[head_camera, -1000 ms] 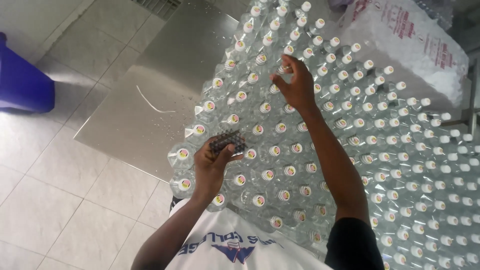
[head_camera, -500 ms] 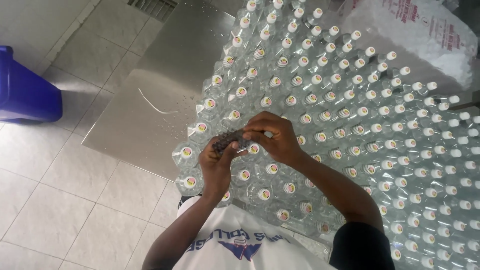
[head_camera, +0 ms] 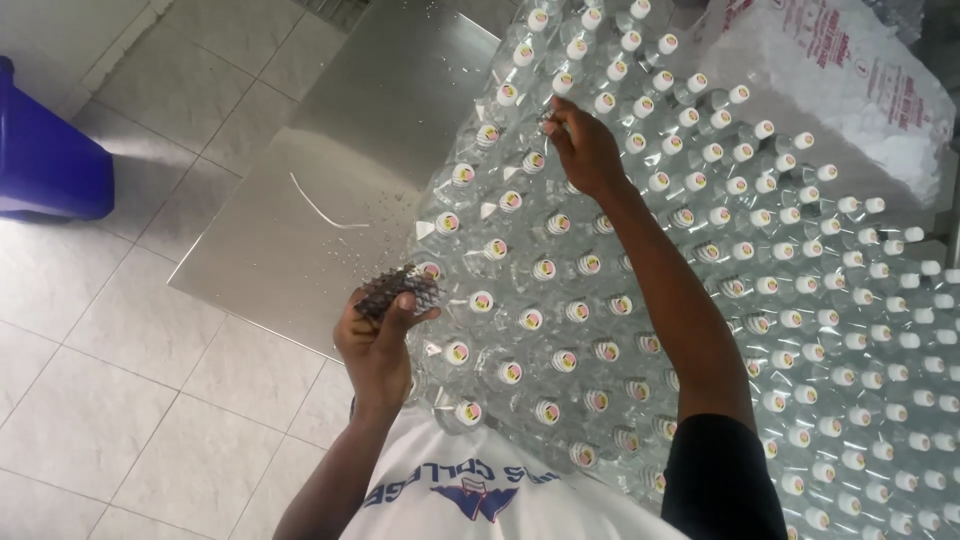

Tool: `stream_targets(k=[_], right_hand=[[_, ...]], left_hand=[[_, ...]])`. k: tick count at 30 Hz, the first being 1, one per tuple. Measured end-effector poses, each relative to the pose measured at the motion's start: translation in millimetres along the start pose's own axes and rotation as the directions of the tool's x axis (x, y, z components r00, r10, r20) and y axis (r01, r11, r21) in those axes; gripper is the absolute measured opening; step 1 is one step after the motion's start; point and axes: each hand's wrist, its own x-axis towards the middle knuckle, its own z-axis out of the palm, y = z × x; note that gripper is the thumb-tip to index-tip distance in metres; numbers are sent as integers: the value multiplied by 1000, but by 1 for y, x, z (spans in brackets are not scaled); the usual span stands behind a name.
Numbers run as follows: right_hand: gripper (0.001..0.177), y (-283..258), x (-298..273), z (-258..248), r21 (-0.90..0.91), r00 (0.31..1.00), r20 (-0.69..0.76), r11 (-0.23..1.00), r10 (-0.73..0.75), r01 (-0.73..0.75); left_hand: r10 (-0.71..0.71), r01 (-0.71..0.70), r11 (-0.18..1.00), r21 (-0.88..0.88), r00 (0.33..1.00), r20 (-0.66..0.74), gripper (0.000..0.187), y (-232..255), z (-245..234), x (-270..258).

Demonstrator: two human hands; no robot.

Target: Manually applying small circular labels or seals to the caps of water bottles arranged on a table.

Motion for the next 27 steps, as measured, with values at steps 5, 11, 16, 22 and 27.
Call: stream_targets(k=[5,11,16,22,27], right_hand=[[69,-9,5,0,19,1000,-1,999,28,-28],[41,-1,39,-20,101,958,-285,993,-31,62],[33,20,79,10,-37,964,-263,999,-39,30],[73,33,97,30,-140,985,-145,983,95,-116],[59,34,100,37,-163,989,-109,980,97,-114]], left_hand=[[26,-26,1000,-6,1000,10,33,12,-7,15],[-10,10,1000,-7,1000,-15,30,8,-21,28],[24,-24,1000,0,1000,-7,30,15,-29,30],[60,-67,995,-72,994,-95,30,18,-43,33],[40,-47,997,-61,992,-120,35,16,-47,30]])
